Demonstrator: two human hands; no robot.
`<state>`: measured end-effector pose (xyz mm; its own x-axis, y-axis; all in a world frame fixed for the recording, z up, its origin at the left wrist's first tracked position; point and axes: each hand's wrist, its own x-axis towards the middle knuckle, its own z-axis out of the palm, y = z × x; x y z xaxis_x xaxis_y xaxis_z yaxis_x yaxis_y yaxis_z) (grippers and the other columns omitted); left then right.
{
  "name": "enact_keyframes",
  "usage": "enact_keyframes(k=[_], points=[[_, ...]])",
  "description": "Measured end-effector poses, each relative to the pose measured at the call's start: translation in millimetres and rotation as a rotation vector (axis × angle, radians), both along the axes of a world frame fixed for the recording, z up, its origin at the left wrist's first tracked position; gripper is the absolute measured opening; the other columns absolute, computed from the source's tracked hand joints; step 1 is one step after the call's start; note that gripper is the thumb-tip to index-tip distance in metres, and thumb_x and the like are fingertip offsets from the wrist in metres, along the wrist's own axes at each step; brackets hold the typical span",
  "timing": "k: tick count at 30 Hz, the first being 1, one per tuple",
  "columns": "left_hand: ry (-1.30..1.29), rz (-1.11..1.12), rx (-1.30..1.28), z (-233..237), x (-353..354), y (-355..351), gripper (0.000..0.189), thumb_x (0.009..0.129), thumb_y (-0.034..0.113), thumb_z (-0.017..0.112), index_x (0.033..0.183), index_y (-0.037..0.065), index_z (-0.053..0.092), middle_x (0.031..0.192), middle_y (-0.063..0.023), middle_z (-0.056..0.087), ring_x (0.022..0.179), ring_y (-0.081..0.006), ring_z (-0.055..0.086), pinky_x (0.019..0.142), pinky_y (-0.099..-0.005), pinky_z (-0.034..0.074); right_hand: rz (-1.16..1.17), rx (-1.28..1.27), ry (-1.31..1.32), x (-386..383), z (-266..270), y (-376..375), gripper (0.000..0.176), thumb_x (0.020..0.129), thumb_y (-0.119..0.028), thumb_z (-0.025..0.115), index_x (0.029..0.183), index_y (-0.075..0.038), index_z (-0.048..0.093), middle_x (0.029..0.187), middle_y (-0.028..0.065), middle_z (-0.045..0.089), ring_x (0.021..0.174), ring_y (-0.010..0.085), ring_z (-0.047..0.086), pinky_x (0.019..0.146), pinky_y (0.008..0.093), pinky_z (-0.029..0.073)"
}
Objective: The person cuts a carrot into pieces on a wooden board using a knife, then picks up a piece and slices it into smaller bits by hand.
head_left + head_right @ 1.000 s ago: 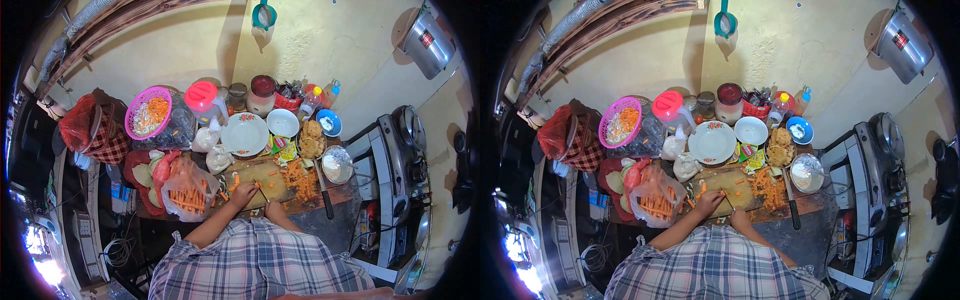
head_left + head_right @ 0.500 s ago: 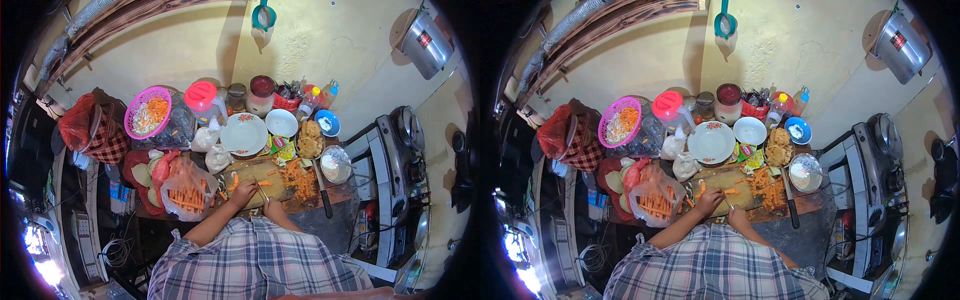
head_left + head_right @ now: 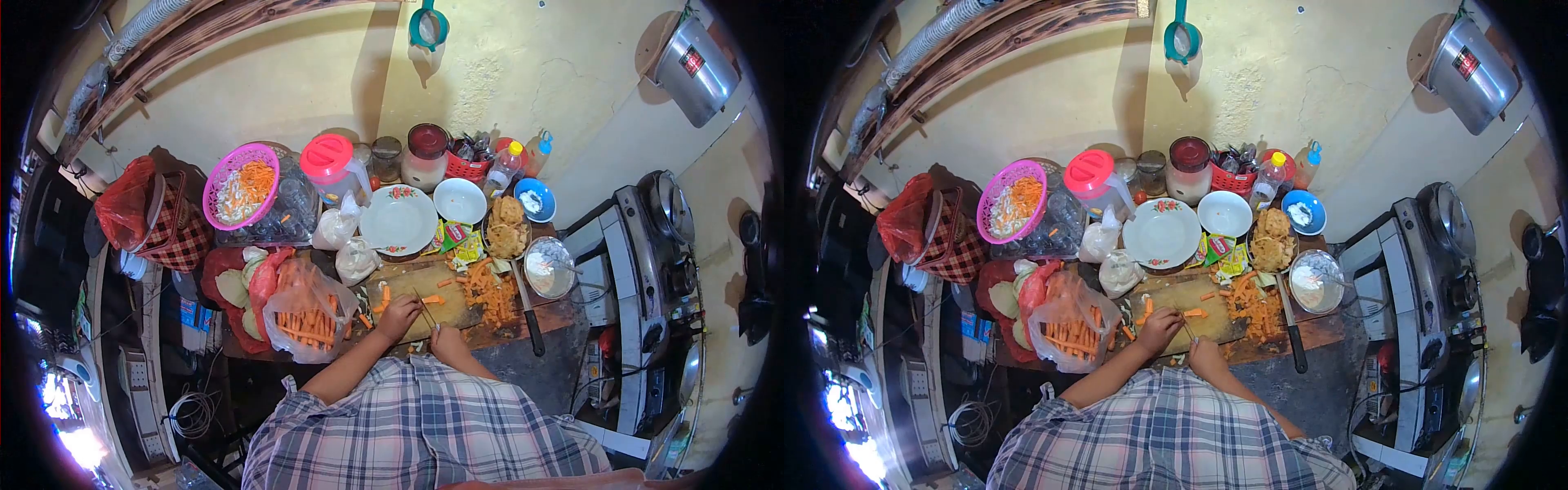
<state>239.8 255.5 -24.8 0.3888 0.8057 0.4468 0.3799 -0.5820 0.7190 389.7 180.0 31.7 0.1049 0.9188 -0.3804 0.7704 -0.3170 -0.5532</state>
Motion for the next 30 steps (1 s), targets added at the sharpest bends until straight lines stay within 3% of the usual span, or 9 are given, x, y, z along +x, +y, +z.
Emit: enact_keyframes(k=[30], points=[[-0.042,-0.005,-0.068,-2.2,-0.2,-0.2,0.01,0.074,0.004,0.067,0.079,-0.002,0.062,0.085,-0.0117,0.061,0.081,-0.0282,0.06,0.071,-0.0348,0.049,-0.033,-0.008,-0.062,-9.2,-1.1,7.0,0.033,0.089,-0.023,0.045,0.085,0.007,0.059,0.078,0.0301,0.061,0.075,0.0458,0.06,0.069,0.0521,0.048]])
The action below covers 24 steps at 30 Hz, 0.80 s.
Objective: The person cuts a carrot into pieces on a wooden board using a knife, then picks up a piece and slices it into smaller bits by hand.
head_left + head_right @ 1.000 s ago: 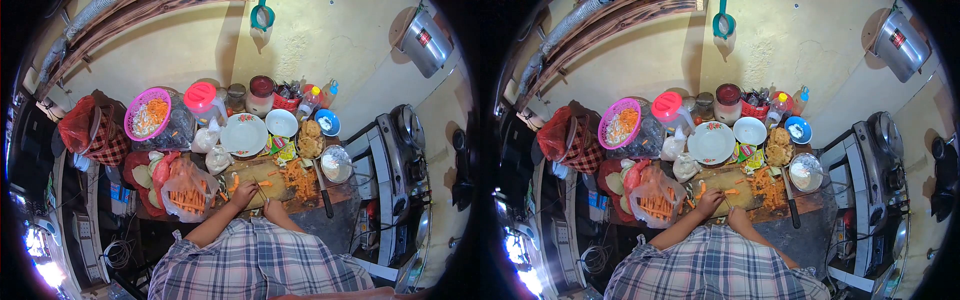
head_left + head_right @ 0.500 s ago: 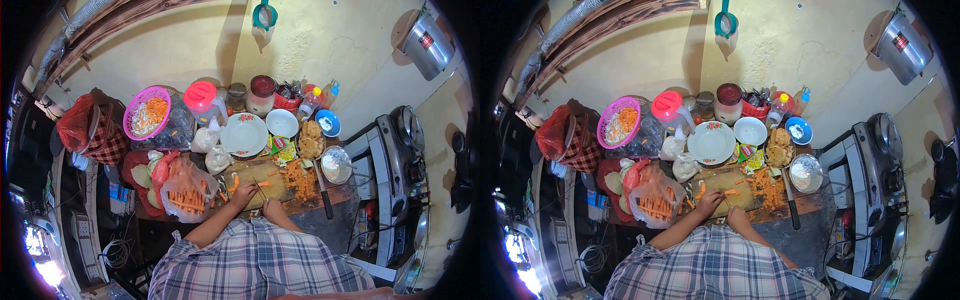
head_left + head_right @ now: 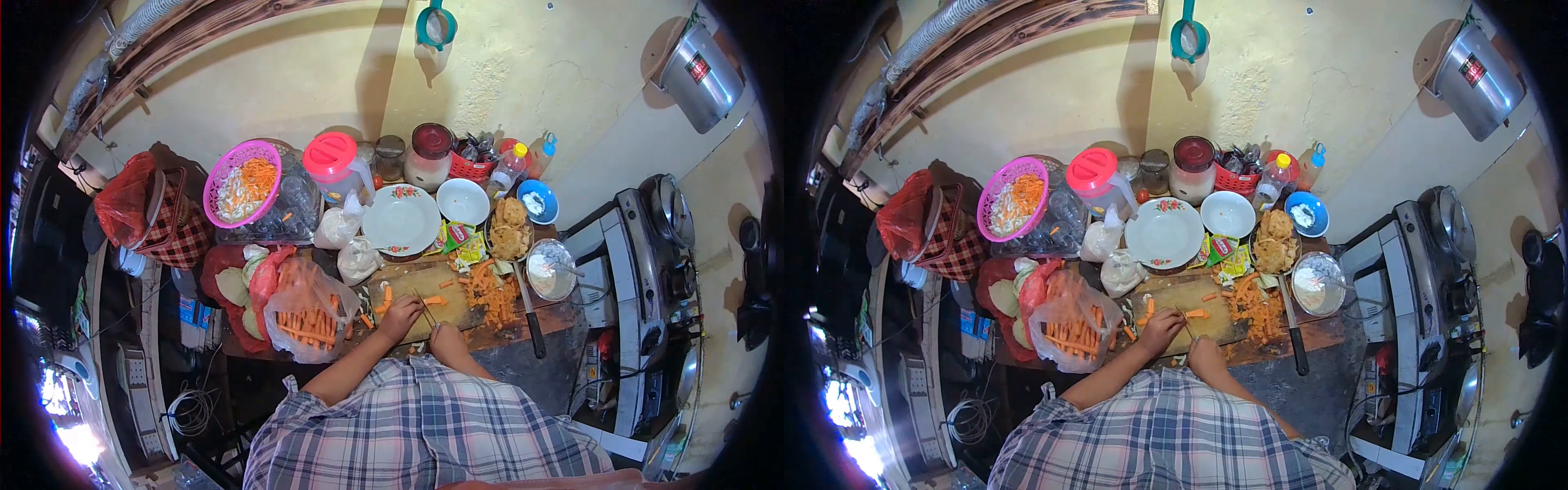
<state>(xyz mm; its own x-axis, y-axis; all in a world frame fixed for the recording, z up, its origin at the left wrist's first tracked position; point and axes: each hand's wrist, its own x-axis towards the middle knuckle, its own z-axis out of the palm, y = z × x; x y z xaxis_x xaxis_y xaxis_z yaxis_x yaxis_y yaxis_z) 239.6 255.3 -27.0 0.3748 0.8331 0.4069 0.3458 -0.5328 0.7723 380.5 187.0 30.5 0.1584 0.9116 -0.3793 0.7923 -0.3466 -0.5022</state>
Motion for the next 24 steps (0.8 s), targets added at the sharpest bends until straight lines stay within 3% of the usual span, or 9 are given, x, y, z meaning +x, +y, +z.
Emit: enact_keyframes(k=[8,24], points=[[0.017,-0.005,0.029,-1.8,0.6,0.4,0.011,0.075,0.005,0.067,0.08,-0.003,0.062,0.084,-0.0127,0.061,0.078,-0.0286,0.06,0.069,-0.0352,0.049,-0.029,-0.017,-0.012,-1.7,6.9,-0.7,0.033,0.089,-0.024,0.046,0.086,0.006,0.06,0.079,0.0296,0.061,0.077,0.0457,0.06,0.07,0.0515,0.048],[0.053,0.05,0.055,-5.4,-2.8,0.8,0.01,0.075,0.006,0.068,0.079,-0.003,0.064,0.084,-0.0132,0.063,0.077,-0.0275,0.062,0.068,-0.0339,0.051,-0.004,-0.032,0.051,8.6,-52.5,-5.3,0.03,0.089,-0.023,0.046,0.089,0.006,0.053,0.081,0.0307,0.06,0.081,0.0466,0.059,0.071,0.0523,0.046]])
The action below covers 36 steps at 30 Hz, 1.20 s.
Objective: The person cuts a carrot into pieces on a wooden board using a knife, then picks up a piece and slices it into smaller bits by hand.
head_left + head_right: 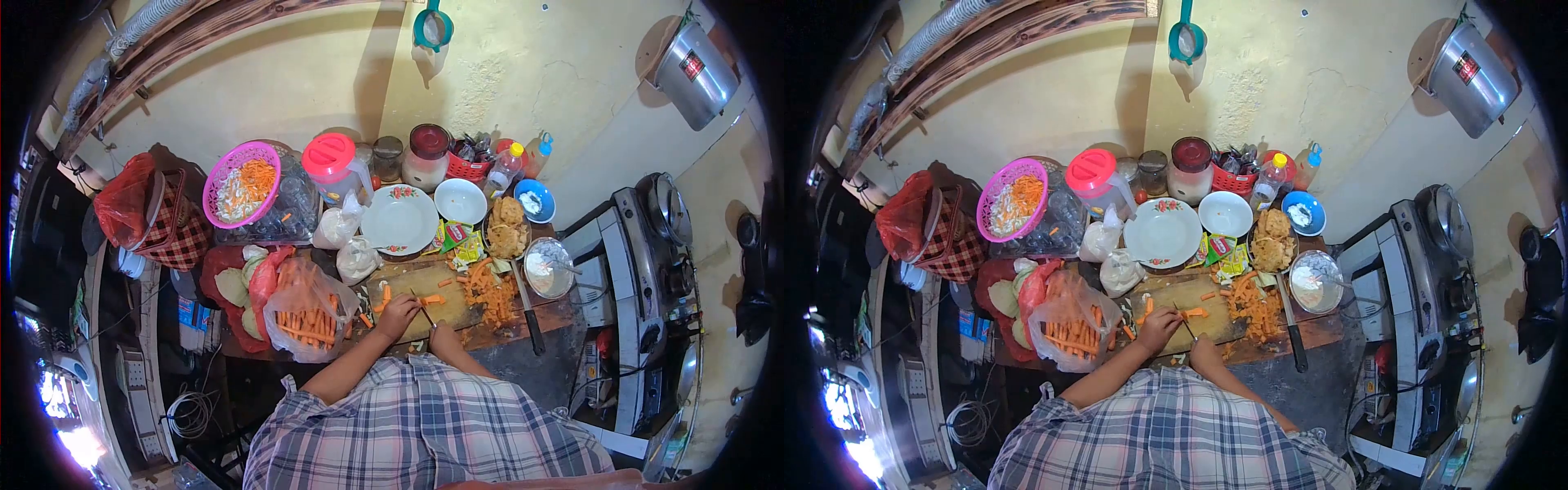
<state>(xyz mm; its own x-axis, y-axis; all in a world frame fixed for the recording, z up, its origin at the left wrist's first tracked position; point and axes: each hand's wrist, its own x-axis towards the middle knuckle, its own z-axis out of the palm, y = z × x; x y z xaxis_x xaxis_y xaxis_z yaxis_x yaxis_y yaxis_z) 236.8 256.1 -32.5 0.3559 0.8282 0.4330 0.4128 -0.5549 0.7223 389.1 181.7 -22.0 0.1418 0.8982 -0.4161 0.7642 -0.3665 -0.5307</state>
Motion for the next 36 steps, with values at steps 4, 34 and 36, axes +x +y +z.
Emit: enact_keyframes(k=[4,34,36], points=[[-0.017,0.014,0.021,0.0,-2.3,2.2,0.011,0.075,0.007,0.068,0.079,-0.002,0.063,0.083,-0.0121,0.061,0.076,-0.0274,0.061,0.067,-0.0338,0.05,0.053,-0.073,0.005,5.0,9.4,-0.7,0.029,0.09,-0.023,0.047,0.093,0.005,0.053,0.087,0.03,0.06,0.085,0.0458,0.059,0.075,0.0512,0.047],[0.03,-0.094,-0.082,5.1,4.0,1.7,0.009,0.074,0.004,0.064,0.08,-0.002,0.061,0.09,-0.0133,0.062,0.086,-0.0303,0.059,0.076,-0.0373,0.048,0.045,0.064,0.045,2.5,41.0,-1.2,0.031,0.089,-0.023,0.047,0.09,0.006,0.056,0.079,0.0304,0.06,0.077,0.0462,0.06,0.069,0.0515,0.047],[0.022,-0.084,-0.068,5.0,5.1,1.8,0.01,0.074,0.004,0.064,0.08,-0.002,0.061,0.089,-0.0131,0.061,0.086,-0.0303,0.059,0.076,-0.0374,0.048,0.032,0.06,0.049,1.4,44.6,-0.7,0.031,0.089,-0.024,0.047,0.089,0.006,0.056,0.079,0.0304,0.06,0.077,0.0461,0.06,0.069,0.0513,0.048]])
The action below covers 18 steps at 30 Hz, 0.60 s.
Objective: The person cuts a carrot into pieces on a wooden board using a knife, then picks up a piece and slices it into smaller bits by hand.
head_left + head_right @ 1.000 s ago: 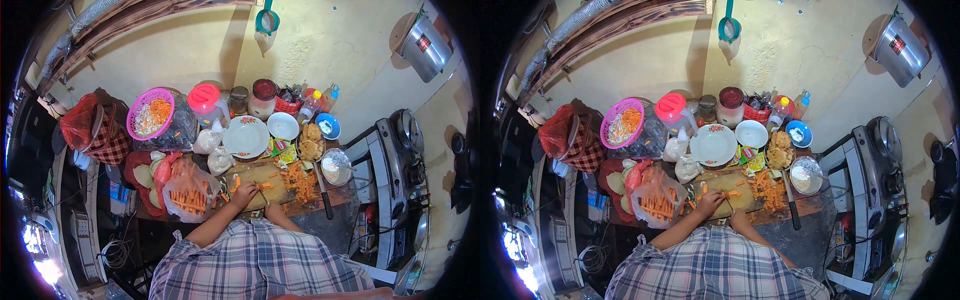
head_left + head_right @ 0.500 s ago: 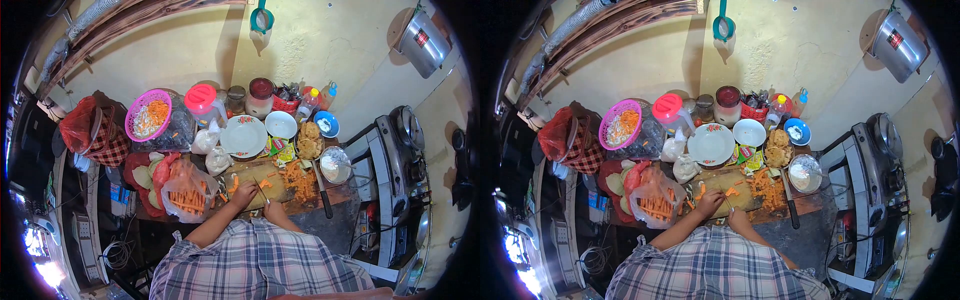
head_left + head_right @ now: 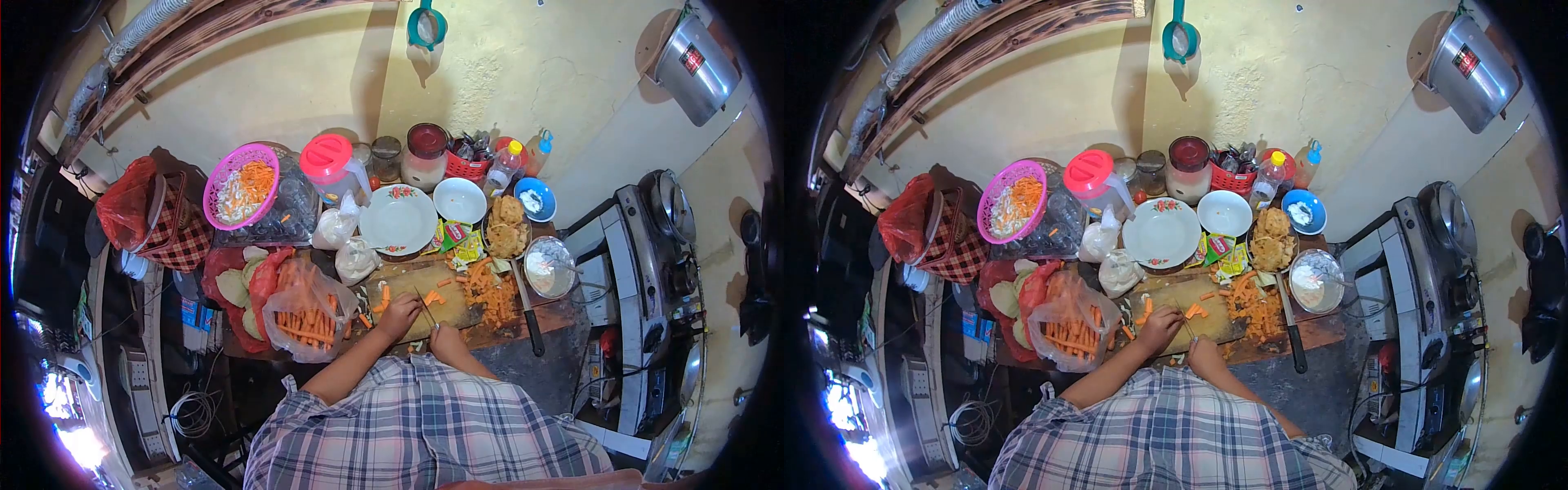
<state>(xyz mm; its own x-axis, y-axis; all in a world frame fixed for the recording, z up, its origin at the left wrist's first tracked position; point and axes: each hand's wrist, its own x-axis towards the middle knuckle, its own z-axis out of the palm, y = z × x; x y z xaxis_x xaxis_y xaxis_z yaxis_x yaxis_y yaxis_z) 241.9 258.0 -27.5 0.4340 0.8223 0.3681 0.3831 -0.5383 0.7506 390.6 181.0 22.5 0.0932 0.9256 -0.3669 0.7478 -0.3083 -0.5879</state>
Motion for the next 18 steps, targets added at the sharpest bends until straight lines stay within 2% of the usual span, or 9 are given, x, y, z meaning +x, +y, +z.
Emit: enact_keyframes(k=[7,10,14,18], points=[[-0.022,0.011,0.012,-0.6,-0.6,0.3,0.009,0.074,0.004,0.064,0.079,-0.003,0.061,0.086,-0.0131,0.061,0.084,-0.0306,0.059,0.075,-0.0374,0.048,0.015,0.005,-0.009,-0.9,5.5,1.2,0.03,0.088,-0.019,0.047,0.084,0.009,0.057,0.076,0.0316,0.059,0.076,0.0468,0.059,0.067,0.0521,0.047],[-0.029,0.002,0.006,-0.6,-1.0,0.0,0.009,0.074,0.004,0.064,0.079,-0.003,0.061,0.087,-0.0132,0.061,0.084,-0.0308,0.058,0.075,-0.0376,0.048,0.023,-0.056,-0.015,-2.2,14.9,3.1,0.033,0.088,-0.024,0.046,0.087,0.006,0.06,0.081,0.031,0.061,0.079,0.0455,0.061,0.07,0.0514,0.048],[-0.015,0.001,0.001,0.1,-2.4,0.2,0.009,0.074,0.004,0.063,0.08,-0.002,0.061,0.087,-0.0132,0.06,0.083,-0.0313,0.058,0.074,-0.0378,0.047,0.007,-0.051,-0.018,-2.1,-4.6,3.0,0.032,0.088,-0.023,0.046,0.088,0.006,0.059,0.081,0.0307,0.061,0.079,0.0453,0.061,0.07,0.0509,0.048],[-0.012,-0.005,0.067,-0.6,-1.2,2.9,0.009,0.074,0.003,0.066,0.079,-0.003,0.062,0.084,-0.0144,0.061,0.079,-0.0305,0.06,0.07,-0.0363,0.049,0.012,-0.064,-0.041,-4.1,13.6,4.7,0.032,0.088,-0.023,0.046,0.089,0.007,0.059,0.082,0.0309,0.061,0.079,0.0454,0.061,0.07,0.0509,0.048]])
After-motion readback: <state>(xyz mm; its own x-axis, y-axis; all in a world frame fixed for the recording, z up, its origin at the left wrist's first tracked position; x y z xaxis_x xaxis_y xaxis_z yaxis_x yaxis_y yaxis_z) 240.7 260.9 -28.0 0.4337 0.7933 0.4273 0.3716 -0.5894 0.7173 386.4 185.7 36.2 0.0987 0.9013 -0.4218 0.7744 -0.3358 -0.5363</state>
